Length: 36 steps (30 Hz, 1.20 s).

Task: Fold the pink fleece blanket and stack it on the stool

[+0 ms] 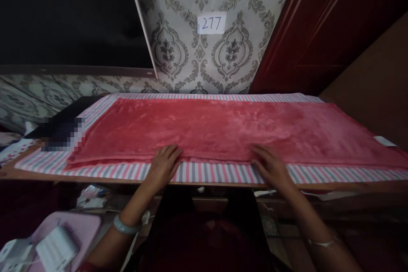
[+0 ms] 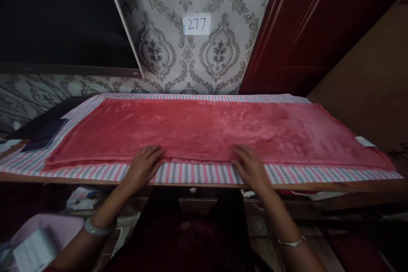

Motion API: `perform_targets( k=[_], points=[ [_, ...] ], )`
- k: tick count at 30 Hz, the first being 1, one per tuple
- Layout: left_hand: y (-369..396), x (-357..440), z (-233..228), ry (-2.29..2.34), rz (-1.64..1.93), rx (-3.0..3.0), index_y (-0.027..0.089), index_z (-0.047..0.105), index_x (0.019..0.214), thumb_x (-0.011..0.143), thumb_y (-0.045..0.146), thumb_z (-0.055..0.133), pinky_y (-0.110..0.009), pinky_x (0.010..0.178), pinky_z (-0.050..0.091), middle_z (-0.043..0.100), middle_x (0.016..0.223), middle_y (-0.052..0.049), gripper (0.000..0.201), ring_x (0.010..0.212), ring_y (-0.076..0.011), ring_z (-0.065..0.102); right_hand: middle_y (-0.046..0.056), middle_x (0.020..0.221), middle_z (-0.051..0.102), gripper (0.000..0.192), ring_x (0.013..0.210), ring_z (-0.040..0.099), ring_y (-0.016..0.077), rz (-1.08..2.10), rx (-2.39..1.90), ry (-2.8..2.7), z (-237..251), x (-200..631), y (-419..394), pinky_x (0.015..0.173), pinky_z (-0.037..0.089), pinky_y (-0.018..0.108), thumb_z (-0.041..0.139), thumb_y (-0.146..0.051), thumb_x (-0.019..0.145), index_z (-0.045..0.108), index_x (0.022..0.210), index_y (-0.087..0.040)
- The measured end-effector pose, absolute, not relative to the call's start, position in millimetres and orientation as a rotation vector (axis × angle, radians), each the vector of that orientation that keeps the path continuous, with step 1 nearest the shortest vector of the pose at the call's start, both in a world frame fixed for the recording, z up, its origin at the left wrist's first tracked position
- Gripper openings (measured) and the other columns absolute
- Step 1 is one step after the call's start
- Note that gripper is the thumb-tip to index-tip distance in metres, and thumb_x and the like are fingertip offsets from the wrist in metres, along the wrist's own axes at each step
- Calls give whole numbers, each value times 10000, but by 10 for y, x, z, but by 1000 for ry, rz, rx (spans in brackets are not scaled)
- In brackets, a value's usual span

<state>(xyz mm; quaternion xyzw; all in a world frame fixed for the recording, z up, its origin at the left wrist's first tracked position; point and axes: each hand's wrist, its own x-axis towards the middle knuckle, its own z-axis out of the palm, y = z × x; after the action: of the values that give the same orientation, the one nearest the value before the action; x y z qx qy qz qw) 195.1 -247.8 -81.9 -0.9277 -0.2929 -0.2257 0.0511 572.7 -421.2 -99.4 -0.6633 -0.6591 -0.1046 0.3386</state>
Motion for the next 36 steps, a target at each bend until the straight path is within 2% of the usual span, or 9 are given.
perform_targets(
  k=[4, 9, 12, 15, 19, 22, 26, 31, 36],
  points=[
    [-2407, 2012, -763, -921, -599, -2839, 152, 628, 1224, 884, 170, 517, -458, 860, 489, 631, 1162, -163, 357, 1049, -311, 572, 122, 1205, 658, 300, 1115, 597, 275, -154, -1569, -1927, -949, 5160, -3855, 949, 512, 481, 519, -294, 953, 652, 1211, -218],
    [-2355, 1989, -737, -955, -578, -2813, 164, 646, 1155, 862, 110, 468, -431, 825, 481, 637, 1028, -133, 347, 952, -288, 573, 100, 994, 699, 263, 920, 628, 248, -209, -1567, -1866, -986, 5122, -3736, 819, 537, 437, 452, -198, 968, 686, 1087, -215],
    [-2359, 1970, -739, -965, -603, -2838, 172, 652, 1120, 860, 105, 459, -431, 816, 477, 638, 1025, -126, 331, 949, -286, 569, 102, 959, 702, 246, 898, 627, 246, -206, -1549, -1817, -998, 5149, -3772, 800, 531, 423, 453, -207, 973, 682, 1061, -201],
    [-2382, 1935, -713, -929, -607, -2931, 175, 659, 1074, 883, 161, 484, -435, 826, 480, 638, 1034, -119, 260, 959, -279, 574, 99, 992, 701, 198, 934, 622, 246, -115, -1518, -1835, -959, 5138, -3831, 815, 525, 414, 507, -261, 963, 685, 1030, -207],
    [-2446, 1846, -668, -952, -744, -2881, 186, 661, 1127, 925, 333, 522, -465, 894, 467, 632, 1155, -142, 286, 1074, -300, 562, 81, 865, 689, 244, 847, 618, 232, -107, -1560, -1750, -864, 5110, -3892, 787, 521, 401, 476, -281, 978, 704, 921, -217],
    [-2490, 1759, -701, -1077, -765, -2753, 200, 594, 1307, 923, 400, 526, -544, 1008, 410, 530, 1408, -172, 438, 1266, -355, 479, 111, 1070, 706, 283, 1031, 617, 270, -181, -1624, -1771, -844, 5083, -3910, 916, 499, 465, 477, -328, 976, 702, 1109, -220],
    [-2527, 1637, -812, -1151, -568, -2780, 217, 493, 1436, 954, 427, 468, -619, 1096, 322, 475, 1503, -157, 526, 1394, -367, 399, 93, 1477, 515, 478, 1391, 414, 323, -136, -1740, -2015, -946, 5070, -3953, 1080, 378, 575, 489, -403, 966, 517, 1422, -264],
    [-2530, 1486, -776, -1189, -492, -2809, 225, 489, 1442, 962, 379, 464, -575, 1131, 321, 470, 1516, -134, 505, 1416, -318, 400, 97, 1478, 512, 481, 1408, 415, 305, -89, -1796, -2041, -1048, 5129, -4014, 1097, 368, 593, 454, -412, 980, 507, 1438, -277],
    [-2433, 1340, -636, -1291, -517, -2718, 210, 492, 1441, 888, 365, 591, -642, 1128, 286, 428, 1537, -164, 583, 1428, -362, 372, 130, 1404, 583, 477, 1357, 477, 331, -127, -1688, -2046, -861, 4971, -3794, 1095, 392, 583, 508, -439, 956, 582, 1374, -220]
  ],
)
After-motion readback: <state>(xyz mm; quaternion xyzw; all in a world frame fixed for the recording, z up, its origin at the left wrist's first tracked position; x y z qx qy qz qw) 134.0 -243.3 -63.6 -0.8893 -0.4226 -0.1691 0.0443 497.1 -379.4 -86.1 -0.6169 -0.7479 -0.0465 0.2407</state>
